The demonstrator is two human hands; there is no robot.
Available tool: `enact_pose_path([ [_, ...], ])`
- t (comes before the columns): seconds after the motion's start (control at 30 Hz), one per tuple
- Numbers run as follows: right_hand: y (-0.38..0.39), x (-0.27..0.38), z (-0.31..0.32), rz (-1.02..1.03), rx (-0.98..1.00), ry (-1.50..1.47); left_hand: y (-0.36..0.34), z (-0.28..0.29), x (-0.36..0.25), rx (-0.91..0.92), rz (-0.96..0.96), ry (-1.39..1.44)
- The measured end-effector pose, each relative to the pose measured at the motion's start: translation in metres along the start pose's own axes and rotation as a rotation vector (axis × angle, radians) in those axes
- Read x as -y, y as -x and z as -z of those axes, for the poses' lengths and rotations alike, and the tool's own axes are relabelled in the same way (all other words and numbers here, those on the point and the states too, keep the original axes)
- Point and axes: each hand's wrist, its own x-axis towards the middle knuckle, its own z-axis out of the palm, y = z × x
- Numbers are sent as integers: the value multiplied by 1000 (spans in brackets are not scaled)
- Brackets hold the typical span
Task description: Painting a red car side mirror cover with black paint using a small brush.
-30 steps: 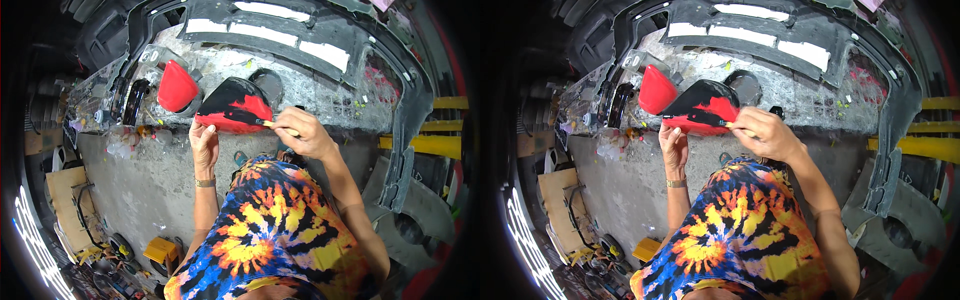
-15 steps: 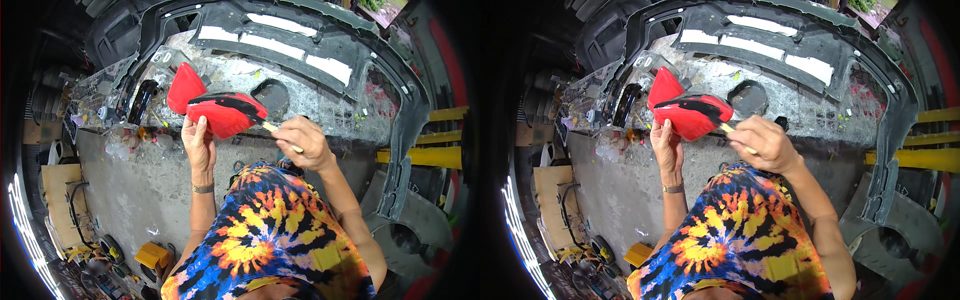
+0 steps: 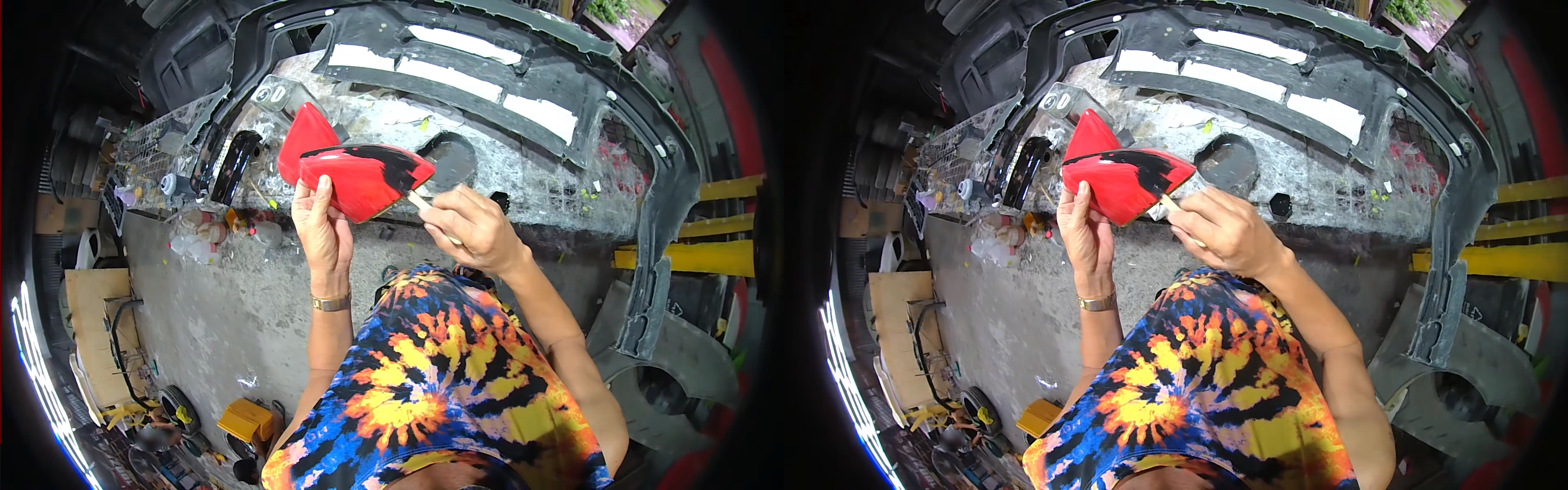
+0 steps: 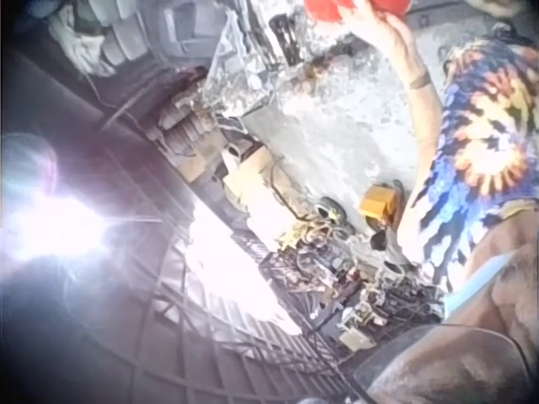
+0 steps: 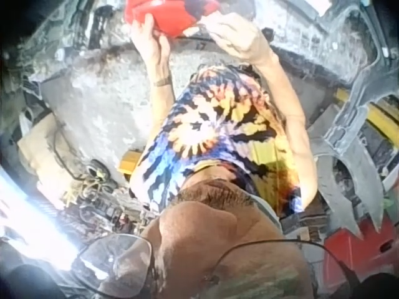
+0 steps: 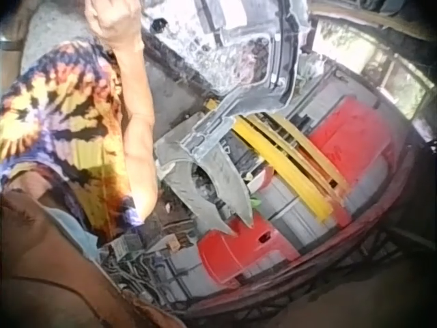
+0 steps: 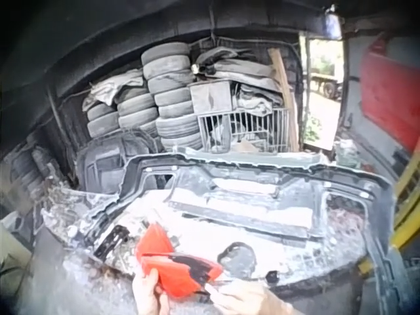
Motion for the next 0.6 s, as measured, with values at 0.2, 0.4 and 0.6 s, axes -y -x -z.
enact_pose_path([
  [0.2, -1, 9, 10, -91, -135, -130, -2, 5, -1, -9, -15, 1],
  [0.4, -3, 4, -30, -487, -389, -477, 2, -7, -4, -45, -33, 31],
  [0.6, 11, 12, -14, -422, -324, -222, 2, -2, -5, -70, -66, 37],
])
